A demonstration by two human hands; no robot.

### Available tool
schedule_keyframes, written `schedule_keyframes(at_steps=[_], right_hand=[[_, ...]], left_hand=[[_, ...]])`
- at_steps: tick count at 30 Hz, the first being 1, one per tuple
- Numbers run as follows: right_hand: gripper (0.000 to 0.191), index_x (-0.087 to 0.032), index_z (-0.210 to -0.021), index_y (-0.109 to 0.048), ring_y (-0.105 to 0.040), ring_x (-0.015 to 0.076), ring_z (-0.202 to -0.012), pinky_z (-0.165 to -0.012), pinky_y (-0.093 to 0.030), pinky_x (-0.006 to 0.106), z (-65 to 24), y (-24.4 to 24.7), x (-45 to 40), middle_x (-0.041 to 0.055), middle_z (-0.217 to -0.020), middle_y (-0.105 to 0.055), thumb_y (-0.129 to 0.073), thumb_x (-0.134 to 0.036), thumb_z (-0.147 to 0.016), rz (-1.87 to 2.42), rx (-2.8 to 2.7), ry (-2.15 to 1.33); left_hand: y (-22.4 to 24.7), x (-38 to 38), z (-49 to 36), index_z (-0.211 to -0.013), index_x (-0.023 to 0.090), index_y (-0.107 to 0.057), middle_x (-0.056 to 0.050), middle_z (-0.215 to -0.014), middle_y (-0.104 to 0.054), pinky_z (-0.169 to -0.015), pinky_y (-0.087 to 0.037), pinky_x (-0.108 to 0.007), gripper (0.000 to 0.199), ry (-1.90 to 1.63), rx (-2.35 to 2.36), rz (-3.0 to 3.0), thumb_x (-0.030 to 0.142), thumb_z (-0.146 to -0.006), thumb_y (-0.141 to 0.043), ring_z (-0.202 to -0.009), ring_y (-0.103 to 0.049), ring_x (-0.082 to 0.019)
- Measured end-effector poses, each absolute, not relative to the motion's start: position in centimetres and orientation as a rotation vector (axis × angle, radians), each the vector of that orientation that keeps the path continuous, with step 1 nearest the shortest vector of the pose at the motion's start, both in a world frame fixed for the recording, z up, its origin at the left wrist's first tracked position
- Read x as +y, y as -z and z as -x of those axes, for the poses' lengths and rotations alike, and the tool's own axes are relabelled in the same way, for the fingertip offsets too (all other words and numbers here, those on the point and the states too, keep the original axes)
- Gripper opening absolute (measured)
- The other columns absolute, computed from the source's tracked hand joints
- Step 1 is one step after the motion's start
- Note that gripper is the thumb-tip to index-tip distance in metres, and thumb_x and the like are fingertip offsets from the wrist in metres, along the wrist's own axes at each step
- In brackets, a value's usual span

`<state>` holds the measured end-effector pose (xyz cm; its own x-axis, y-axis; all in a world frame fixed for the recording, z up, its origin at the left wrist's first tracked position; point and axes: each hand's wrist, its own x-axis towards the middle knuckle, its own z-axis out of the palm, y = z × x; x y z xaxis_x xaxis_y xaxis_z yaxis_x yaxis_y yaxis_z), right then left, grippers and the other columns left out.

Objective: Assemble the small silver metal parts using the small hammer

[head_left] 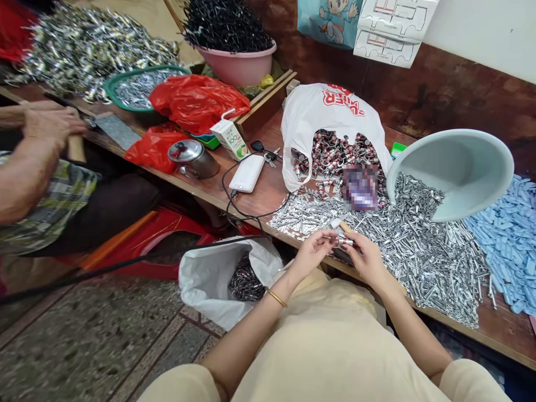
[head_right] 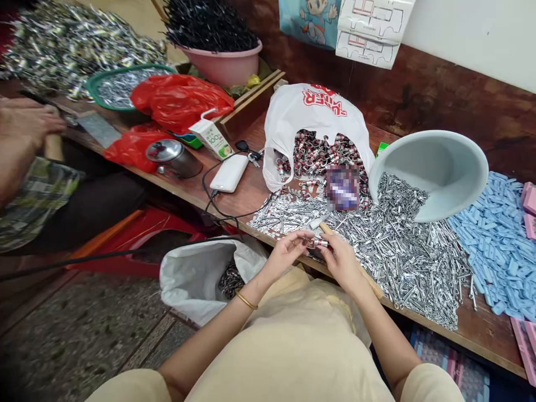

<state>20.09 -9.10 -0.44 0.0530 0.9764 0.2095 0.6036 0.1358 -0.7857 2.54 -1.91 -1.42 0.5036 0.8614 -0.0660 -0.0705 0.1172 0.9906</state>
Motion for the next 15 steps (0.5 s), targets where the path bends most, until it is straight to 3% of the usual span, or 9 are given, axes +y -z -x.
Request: schedule_keyframes(at_steps=[4,6,8,11,15], right_hand=[[0.028,-0.025,-0.122,-0.066,-0.070,0.0237,-0.093,-0.081,-0.058,0.039,-21.3,0.2,-9.1,0.0094,-0.108,-0.074,-0.055,-0.035,-0.098,1.561,-1.728,-0.693],[0.034,-0.025,-0.128,-0.062,-0.069,0.0256,-0.103,-0.088,-0.057,0.042,-22.9,-0.2,-7.9,0.0110,-0.117,-0.072,-0.055,-0.037,-0.097,1.593,-1.779,-0.652],[0.043,-0.021,-0.137,-0.055,-0.062,0.0289,-0.118,-0.099,-0.053,0.048,-25.1,-0.5,-5.5,0.0155,-0.130,-0.065,-0.053,-0.035,-0.096,1.706,-1.733,-0.453],[0.060,-0.009,-0.146,-0.041,-0.050,0.0333,-0.131,-0.112,-0.041,0.055,-27.8,-0.1,-0.9,0.0233,-0.140,-0.054,-0.050,-0.026,-0.090,1.874,-1.644,-0.124],[0.091,-0.004,-0.157,-0.015,-0.036,0.0396,-0.141,-0.115,-0.035,0.060,-27.7,2.0,4.1,0.0285,-0.154,-0.036,-0.057,-0.026,-0.080,2.007,-1.719,-0.038]], left_hand=[[1.8,-1.8,-1.7,-0.088,0.021,-0.081,-0.009,-0.099,-0.073,-0.089,-0.057,-0.034,0.014,-0.912,0.818,-1.447,0.032,-0.084,-0.074,-0.097,-0.068,-0.021],[1.8,-1.5,-1.4,-0.087,0.023,-0.082,-0.009,-0.104,-0.073,-0.092,-0.056,-0.036,0.013,-0.967,0.879,-1.479,0.030,-0.085,-0.072,-0.100,-0.068,-0.021],[1.8,-1.3,-1.2,-0.087,0.024,-0.082,-0.009,-0.106,-0.073,-0.090,-0.056,-0.035,0.012,-1.000,0.925,-1.474,0.030,-0.084,-0.073,-0.100,-0.067,-0.021],[2.0,-1.2,-1.1,-0.083,0.022,-0.081,-0.007,-0.093,-0.074,-0.082,-0.056,-0.032,0.011,-1.004,0.956,-1.429,0.029,-0.082,-0.074,-0.089,-0.068,-0.020],[2.5,-1.3,-1.0,-0.077,0.018,-0.077,-0.006,-0.085,-0.074,-0.078,-0.056,-0.030,0.012,-0.991,0.987,-1.360,0.030,-0.079,-0.074,-0.083,-0.067,-0.018]])
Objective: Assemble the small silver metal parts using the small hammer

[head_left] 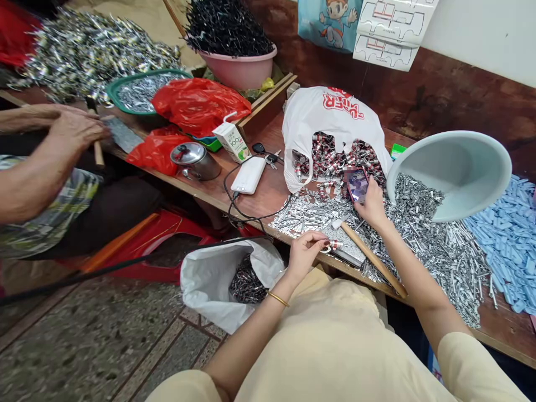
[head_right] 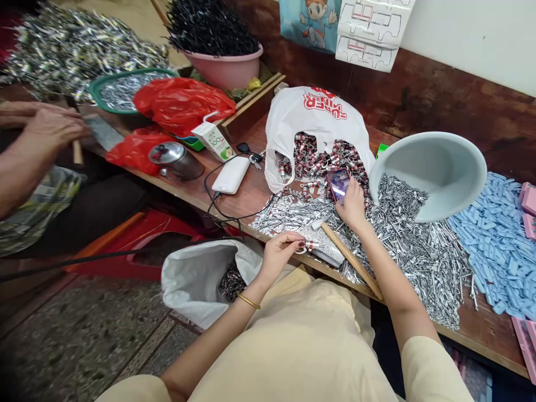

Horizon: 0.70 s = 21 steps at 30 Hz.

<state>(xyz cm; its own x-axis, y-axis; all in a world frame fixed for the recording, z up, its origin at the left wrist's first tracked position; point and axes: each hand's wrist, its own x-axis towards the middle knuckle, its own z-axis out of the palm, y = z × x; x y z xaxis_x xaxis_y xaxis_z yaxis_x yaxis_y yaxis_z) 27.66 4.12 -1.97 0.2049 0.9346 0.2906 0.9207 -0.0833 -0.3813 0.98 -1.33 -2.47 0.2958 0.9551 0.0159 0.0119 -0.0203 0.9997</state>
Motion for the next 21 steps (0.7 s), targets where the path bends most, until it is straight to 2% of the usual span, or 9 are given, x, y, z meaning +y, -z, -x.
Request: schedule_keyframes(at_steps=[5,9,11,14,17,19,21], right_hand=[[0.105,-0.007,-0.159,-0.004,-0.032,0.0434,-0.141,-0.110,-0.037,0.063,-26.0,4.2,6.0,0.0288,-0.156,-0.030,-0.061,-0.028,-0.074,2.159,-1.620,-0.029],[0.100,-0.011,-0.159,-0.001,-0.034,0.0430,-0.138,-0.110,-0.035,0.064,-26.6,4.8,6.7,0.0285,-0.157,-0.028,-0.059,-0.033,-0.080,2.170,-1.454,0.037],[0.096,-0.008,-0.158,-0.004,-0.033,0.0431,-0.141,-0.113,-0.032,0.063,-27.2,4.6,7.1,0.0304,-0.157,-0.027,-0.058,-0.036,-0.084,2.170,-1.387,0.040],[0.091,-0.003,-0.156,-0.013,-0.030,0.0432,-0.145,-0.116,-0.030,0.060,-27.9,3.4,6.3,0.0338,-0.156,-0.027,-0.060,-0.039,-0.087,2.145,-1.410,0.003],[0.068,-0.008,-0.148,-0.035,-0.034,0.0409,-0.143,-0.114,-0.034,0.058,-27.4,1.8,2.5,0.0294,-0.154,-0.035,-0.058,-0.040,-0.092,2.040,-1.619,-0.015],[0.046,-0.015,-0.133,-0.051,-0.052,0.0350,-0.128,-0.105,-0.045,0.051,-26.3,0.9,-1.4,0.0212,-0.138,-0.054,-0.056,-0.041,-0.095,1.954,-1.827,-0.141],[0.033,-0.020,-0.119,-0.059,-0.063,0.0289,-0.102,-0.086,-0.053,0.042,-24.9,0.7,-5.1,0.0132,-0.113,-0.066,-0.059,-0.042,-0.095,1.993,-1.928,-0.326]], left_hand=[[2.9,-1.3,-0.4,-0.076,0.017,-0.072,-0.006,-0.086,-0.072,-0.071,-0.056,-0.028,0.021,-0.974,1.007,-1.325,0.037,-0.079,-0.074,-0.079,-0.066,-0.017],[3.4,-0.8,-0.3,-0.077,0.017,-0.069,-0.005,-0.086,-0.070,-0.070,-0.054,-0.027,0.024,-0.998,1.027,-1.322,0.040,-0.079,-0.074,-0.078,-0.064,-0.016],[3.5,-0.5,-0.4,-0.077,0.017,-0.068,-0.004,-0.084,-0.069,-0.069,-0.053,-0.026,0.022,-0.990,1.057,-1.316,0.039,-0.079,-0.073,-0.076,-0.064,-0.016],[3.6,0.0,-0.3,-0.078,0.017,-0.066,-0.003,-0.080,-0.069,-0.069,-0.051,-0.026,0.017,-0.959,1.092,-1.340,0.034,-0.081,-0.070,-0.073,-0.064,-0.015],[3.6,0.3,0.1,-0.079,0.018,-0.065,-0.003,-0.080,-0.069,-0.069,-0.050,-0.025,0.015,-0.978,1.132,-1.385,0.032,-0.083,-0.067,-0.073,-0.063,-0.015],[3.7,0.4,0.4,-0.079,0.018,-0.064,-0.002,-0.080,-0.068,-0.068,-0.049,-0.025,0.016,-1.013,1.165,-1.394,0.033,-0.084,-0.067,-0.073,-0.063,-0.015],[3.9,0.4,0.3,-0.080,0.019,-0.062,-0.001,-0.077,-0.067,-0.067,-0.048,-0.025,0.017,-1.036,1.184,-1.375,0.034,-0.084,-0.067,-0.073,-0.062,-0.015]])
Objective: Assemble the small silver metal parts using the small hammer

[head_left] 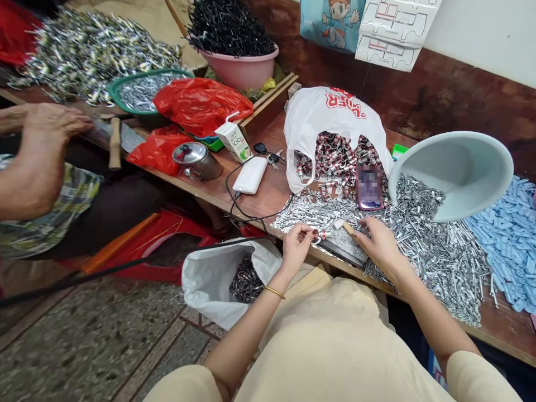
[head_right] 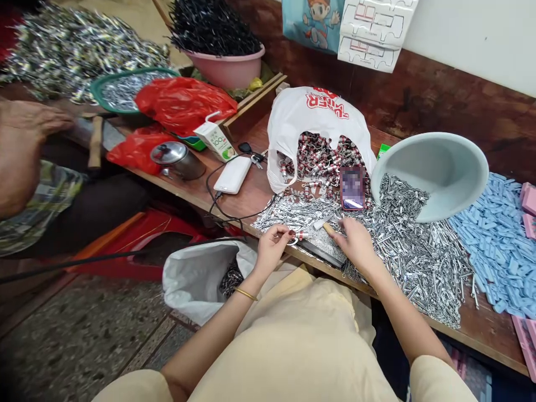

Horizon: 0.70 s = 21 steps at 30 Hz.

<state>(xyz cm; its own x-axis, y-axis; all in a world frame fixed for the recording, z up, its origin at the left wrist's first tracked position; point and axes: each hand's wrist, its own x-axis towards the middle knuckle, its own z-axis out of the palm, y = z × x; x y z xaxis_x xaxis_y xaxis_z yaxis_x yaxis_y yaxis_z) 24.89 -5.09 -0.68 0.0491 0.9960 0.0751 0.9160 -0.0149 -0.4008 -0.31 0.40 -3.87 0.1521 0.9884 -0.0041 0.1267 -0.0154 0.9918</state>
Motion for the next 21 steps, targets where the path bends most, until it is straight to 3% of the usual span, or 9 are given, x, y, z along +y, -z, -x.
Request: schedule_keyframes(at_steps=[2,5,8,12,14,18,21], right_hand=[[0.025,-0.020,-0.112,-0.060,-0.064,0.0274,-0.095,-0.077,-0.053,0.037,-23.7,1.0,-7.7,0.0109,-0.105,-0.067,-0.061,-0.038,-0.095,2.074,-1.965,-0.361],[0.018,-0.020,-0.112,-0.060,-0.062,0.0273,-0.099,-0.076,-0.052,0.036,-23.2,1.7,-9.0,0.0116,-0.107,-0.066,-0.056,-0.030,-0.098,2.146,-1.941,-0.283],[0.019,-0.019,-0.114,-0.061,-0.060,0.0295,-0.102,-0.082,-0.052,0.040,-23.6,1.6,-8.8,0.0135,-0.109,-0.065,-0.053,-0.028,-0.099,2.129,-1.883,-0.204],[0.033,-0.020,-0.129,-0.055,-0.057,0.0322,-0.117,-0.098,-0.050,0.050,-22.7,0.1,-8.8,0.0167,-0.127,-0.062,-0.054,-0.033,-0.098,1.829,-1.725,-0.272],[0.034,-0.023,-0.130,-0.052,-0.063,0.0282,-0.108,-0.091,-0.054,0.046,-21.5,-0.5,-9.0,0.0137,-0.122,-0.065,-0.053,-0.037,-0.099,1.648,-1.596,-0.553],[0.021,-0.026,-0.111,-0.052,-0.065,0.0181,-0.069,-0.063,-0.055,0.032,-19.7,-0.4,-9.3,0.0032,-0.090,-0.069,-0.053,-0.044,-0.099,1.427,-1.229,-1.029],[0.025,-0.026,-0.105,-0.053,-0.065,0.0176,-0.070,-0.063,-0.054,0.031,-19.4,0.3,-9.8,0.0018,-0.088,-0.068,-0.060,-0.048,-0.096,1.403,-1.140,-1.046]], left_hand=[[4.0,0.4,-0.2,-0.081,0.019,-0.061,-0.001,-0.075,-0.066,-0.067,-0.047,-0.025,0.018,-1.043,1.165,-1.336,0.035,-0.085,-0.067,-0.072,-0.062,-0.015],[3.7,0.2,-1.1,-0.081,0.019,-0.059,-0.001,-0.074,-0.065,-0.066,-0.048,-0.025,0.021,-1.017,1.083,-1.317,0.037,-0.086,-0.067,-0.071,-0.062,-0.015],[3.1,-0.2,-1.6,-0.082,0.018,-0.061,-0.001,-0.075,-0.067,-0.067,-0.049,-0.024,0.019,-0.968,1.020,-1.346,0.036,-0.086,-0.067,-0.070,-0.063,-0.014],[2.3,-1.2,-1.8,-0.083,0.018,-0.062,0.000,-0.074,-0.067,-0.064,-0.048,-0.023,0.014,-0.956,1.013,-1.436,0.031,-0.088,-0.064,-0.068,-0.062,-0.013],[2.1,-1.9,-2.1,-0.085,0.018,-0.063,-0.001,-0.076,-0.067,-0.065,-0.048,-0.023,0.012,-0.974,0.990,-1.493,0.029,-0.090,-0.063,-0.069,-0.063,-0.013],[1.7,-2.4,-2.5,-0.088,0.018,-0.066,-0.001,-0.080,-0.069,-0.067,-0.050,-0.023,0.009,-0.991,0.938,-1.643,0.024,-0.093,-0.061,-0.071,-0.064,-0.013],[1.6,-2.4,-2.4,-0.091,0.018,-0.070,-0.002,-0.084,-0.072,-0.071,-0.052,-0.025,0.009,-0.942,0.849,-1.773,0.022,-0.093,-0.063,-0.076,-0.066,-0.014]])
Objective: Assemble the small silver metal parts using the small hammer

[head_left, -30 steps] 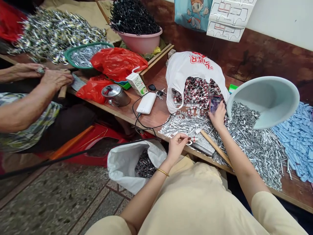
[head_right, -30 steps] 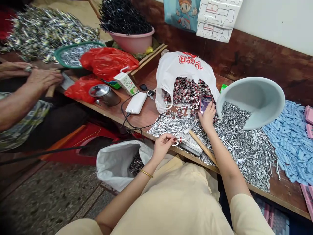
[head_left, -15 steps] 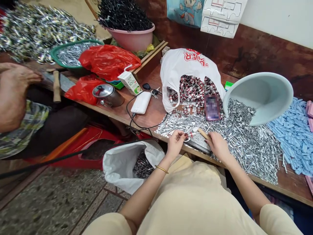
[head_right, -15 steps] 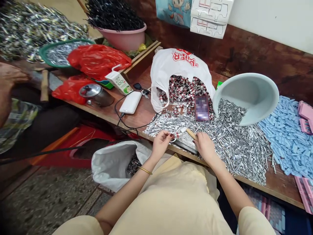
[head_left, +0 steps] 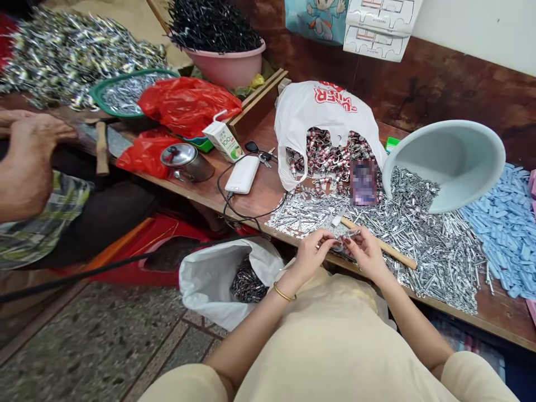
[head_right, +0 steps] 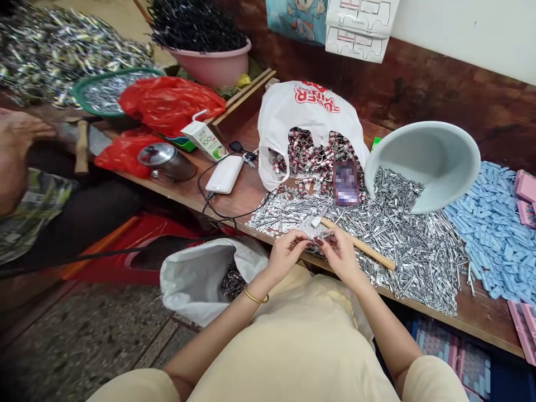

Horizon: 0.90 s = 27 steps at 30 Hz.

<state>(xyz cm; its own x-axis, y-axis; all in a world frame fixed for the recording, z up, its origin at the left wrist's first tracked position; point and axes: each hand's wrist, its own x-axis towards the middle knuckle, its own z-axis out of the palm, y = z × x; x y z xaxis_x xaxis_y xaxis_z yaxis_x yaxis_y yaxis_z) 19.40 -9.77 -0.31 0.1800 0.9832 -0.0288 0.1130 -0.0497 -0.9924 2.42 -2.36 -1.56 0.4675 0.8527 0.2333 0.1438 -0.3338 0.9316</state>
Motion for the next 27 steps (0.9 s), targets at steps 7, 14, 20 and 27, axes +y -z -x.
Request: schedule_keyframes(at_steps=[7,14,20,27], right_hand=[[0.030,-0.025,-0.114,-0.059,-0.068,0.0214,-0.078,-0.069,-0.055,0.035,-21.2,1.7,-12.0,0.0053,-0.095,-0.072,-0.059,-0.048,-0.096,1.500,-1.273,-1.030],[0.019,-0.017,-0.101,-0.070,-0.060,0.0320,-0.102,-0.088,-0.047,0.045,-31.1,0.9,-9.9,0.0155,-0.106,-0.072,-0.054,-0.024,-0.093,2.295,-1.553,-0.196],[0.016,-0.018,-0.093,-0.072,-0.057,0.0299,-0.095,-0.079,-0.042,0.039,-33.1,2.2,-8.8,0.0126,-0.097,-0.073,-0.057,-0.024,-0.092,2.455,-1.679,-0.102],[0.017,-0.021,-0.093,-0.069,-0.053,0.0293,-0.096,-0.080,-0.042,0.038,-33.2,3.0,-9.6,0.0107,-0.095,-0.068,-0.054,-0.027,-0.090,2.356,-1.636,-0.061]], left_hand=[[1.6,-2.4,-1.7,-0.092,0.020,-0.077,-0.003,-0.085,-0.076,-0.074,-0.053,-0.026,0.015,-0.855,0.752,-1.857,0.020,-0.095,-0.062,-0.079,-0.068,-0.015],[2.6,-1.3,-0.1,-0.085,0.017,-0.078,-0.004,-0.077,-0.073,-0.061,-0.046,-0.022,0.014,-0.661,0.854,-1.780,0.016,-0.088,-0.064,-0.068,-0.063,-0.013],[3.6,-1.6,0.2,-0.084,0.016,-0.077,-0.004,-0.076,-0.075,-0.063,-0.048,-0.024,0.012,-0.684,0.913,-1.670,0.024,-0.087,-0.068,-0.068,-0.066,-0.015],[4.3,-1.3,0.4,-0.083,0.018,-0.076,-0.003,-0.078,-0.074,-0.067,-0.047,-0.025,0.013,-0.757,0.945,-1.789,0.025,-0.089,-0.067,-0.071,-0.064,-0.015]])
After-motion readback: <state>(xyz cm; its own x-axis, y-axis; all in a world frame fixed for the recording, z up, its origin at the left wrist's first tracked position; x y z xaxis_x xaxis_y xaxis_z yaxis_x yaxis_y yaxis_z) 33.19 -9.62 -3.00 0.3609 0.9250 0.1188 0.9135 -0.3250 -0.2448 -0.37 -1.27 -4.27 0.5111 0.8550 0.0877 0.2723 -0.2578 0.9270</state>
